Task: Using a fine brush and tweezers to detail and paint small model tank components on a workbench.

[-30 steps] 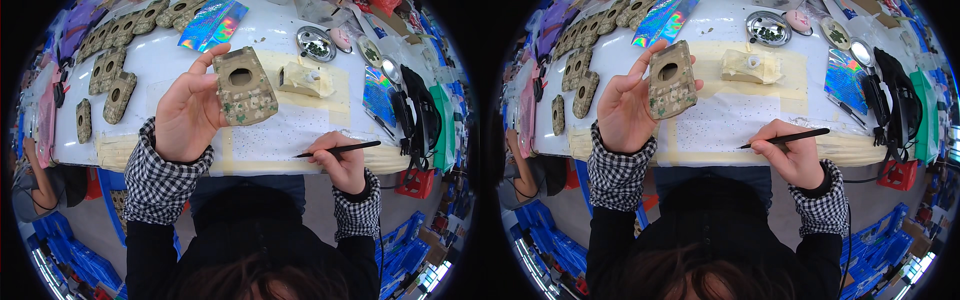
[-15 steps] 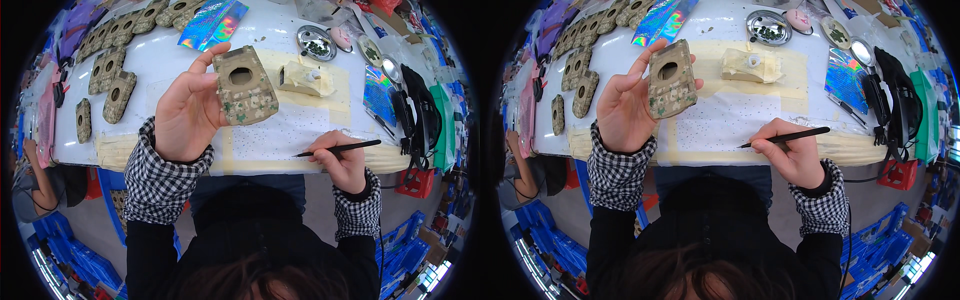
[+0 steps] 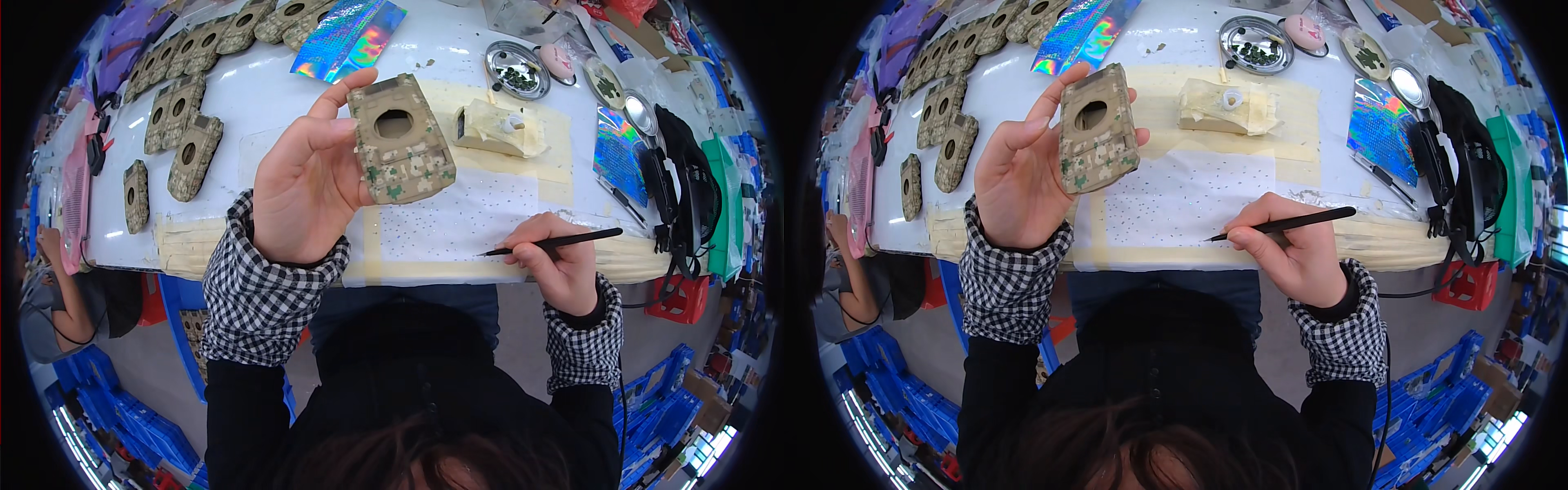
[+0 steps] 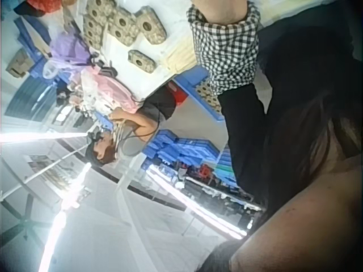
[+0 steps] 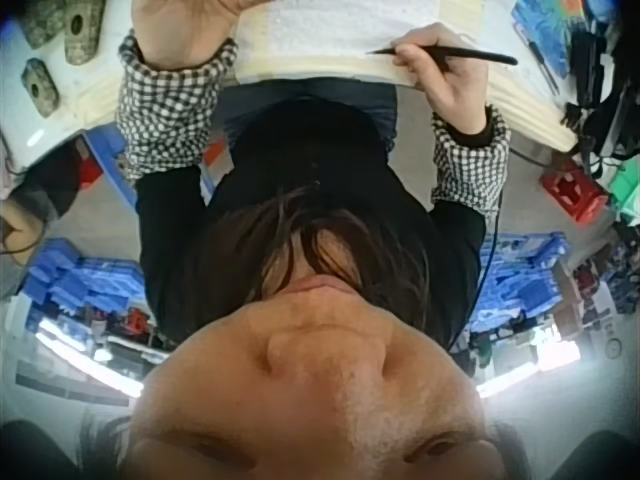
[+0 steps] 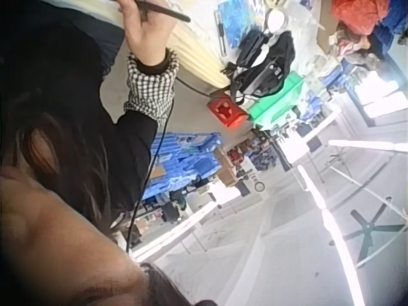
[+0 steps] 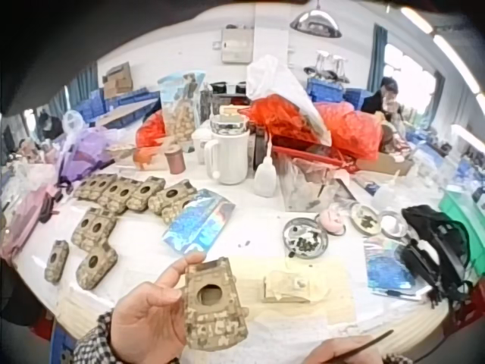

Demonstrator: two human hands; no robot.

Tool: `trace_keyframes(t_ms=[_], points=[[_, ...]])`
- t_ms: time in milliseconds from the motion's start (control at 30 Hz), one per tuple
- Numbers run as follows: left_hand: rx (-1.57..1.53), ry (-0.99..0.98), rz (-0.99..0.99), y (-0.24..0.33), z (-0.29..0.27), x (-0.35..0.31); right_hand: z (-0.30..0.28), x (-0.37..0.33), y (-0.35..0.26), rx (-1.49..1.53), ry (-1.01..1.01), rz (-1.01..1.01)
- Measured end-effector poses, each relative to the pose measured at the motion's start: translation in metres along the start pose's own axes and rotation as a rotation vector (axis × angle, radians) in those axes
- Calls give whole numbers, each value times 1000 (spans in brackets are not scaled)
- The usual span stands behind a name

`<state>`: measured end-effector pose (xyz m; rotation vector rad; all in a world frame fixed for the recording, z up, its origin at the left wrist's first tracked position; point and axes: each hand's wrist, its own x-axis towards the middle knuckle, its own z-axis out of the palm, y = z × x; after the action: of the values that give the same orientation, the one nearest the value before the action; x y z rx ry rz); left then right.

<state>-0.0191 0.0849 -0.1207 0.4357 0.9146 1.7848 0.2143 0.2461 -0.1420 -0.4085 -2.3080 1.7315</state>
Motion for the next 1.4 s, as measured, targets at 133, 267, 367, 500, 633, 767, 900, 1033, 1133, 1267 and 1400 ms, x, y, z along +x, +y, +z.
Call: trace_keyframes(t_ms=[133,267,367,500,633,767,900,1033,1133,1267,1400], points=[[3,6,2,0,-2,0,1,1,-2,14,4,-3],[-2,-3,2,0,-1,0,2,-1,1,46,37,-10],[-6,-10,3,-1,-2,0,1,-2,2,95,68,-9],[-21,-36,-3,0,-2,0,-1,0,-4,119,120,-3],[-10,-48,1,-1,-1,-2,-6,16,-28,55,196,-180],[44,-42,-32,1,4,-3,-12,47,-57,-97,143,-465],[39,-57,-96,5,5,-4,-4,75,-68,-123,64,-598],[-2,-85,-109,7,3,-5,10,87,-70,-83,31,-543],[1,-73,-109,6,3,-6,17,87,-65,6,20,-457],[4,-86,-123,6,1,-7,18,86,-64,17,-6,-433],[6,-66,-122,4,2,-6,19,87,-63,0,-3,-454]])
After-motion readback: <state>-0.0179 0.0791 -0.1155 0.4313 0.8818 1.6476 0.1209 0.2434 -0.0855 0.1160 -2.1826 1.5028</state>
